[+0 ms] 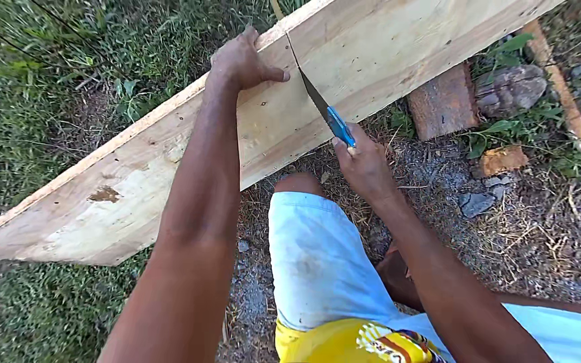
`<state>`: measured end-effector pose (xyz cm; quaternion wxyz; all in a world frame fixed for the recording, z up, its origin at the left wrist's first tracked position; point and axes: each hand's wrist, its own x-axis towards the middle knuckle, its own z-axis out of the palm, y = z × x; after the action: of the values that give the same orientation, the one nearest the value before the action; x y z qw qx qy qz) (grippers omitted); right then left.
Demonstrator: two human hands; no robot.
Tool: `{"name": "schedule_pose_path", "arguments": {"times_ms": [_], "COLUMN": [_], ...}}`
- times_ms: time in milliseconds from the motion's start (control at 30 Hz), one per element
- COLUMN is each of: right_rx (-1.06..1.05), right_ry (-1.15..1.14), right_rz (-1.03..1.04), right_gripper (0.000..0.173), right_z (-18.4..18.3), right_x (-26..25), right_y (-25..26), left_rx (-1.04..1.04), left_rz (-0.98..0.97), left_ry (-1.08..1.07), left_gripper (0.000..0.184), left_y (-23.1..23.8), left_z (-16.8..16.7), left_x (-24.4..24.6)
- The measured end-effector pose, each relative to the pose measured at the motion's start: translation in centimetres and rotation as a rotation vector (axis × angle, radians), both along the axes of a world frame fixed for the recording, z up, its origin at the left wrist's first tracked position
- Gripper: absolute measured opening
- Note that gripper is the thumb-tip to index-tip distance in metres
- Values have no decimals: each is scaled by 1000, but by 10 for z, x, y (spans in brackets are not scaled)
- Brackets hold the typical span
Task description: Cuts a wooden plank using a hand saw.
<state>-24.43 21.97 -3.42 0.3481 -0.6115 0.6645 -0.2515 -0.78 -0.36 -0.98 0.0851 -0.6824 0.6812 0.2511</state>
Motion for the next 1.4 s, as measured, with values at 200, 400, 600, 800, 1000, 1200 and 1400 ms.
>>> {"name": "schedule_pose_path", "arguments": {"times_ms": [200,400,600,800,1000,1200,1400], "right_rx": [35,48,-16,10,107,43,133], "right_ry": [48,161,186,23,31,222,122], "right_rz": [32,-7,-74,-23,31,-5,18], "right_gripper": [42,45,45,44,45,46,35], "right_z": [28,57,64,-29,22,83,14], "right_x": [-1,-29,-65,2,-3,-58,11], "right_y": [9,70,136,12,15,98,-30], "left_rx": [-38,-43,-40,-38,-21,-46,-82], "left_rz": [3,-7,-3,23,2,8,9], "left_ry": [-66,-77,-22,-13,17,-24,-56], "left_gripper": [94,94,98,97,98,97,97], "left_y": [26,20,-9,-4,7,0,15], "left_z": [15,10,-12,-9,1,-4,-3], "left_x": [-11,-9,4,5,-4,0,-7]}}
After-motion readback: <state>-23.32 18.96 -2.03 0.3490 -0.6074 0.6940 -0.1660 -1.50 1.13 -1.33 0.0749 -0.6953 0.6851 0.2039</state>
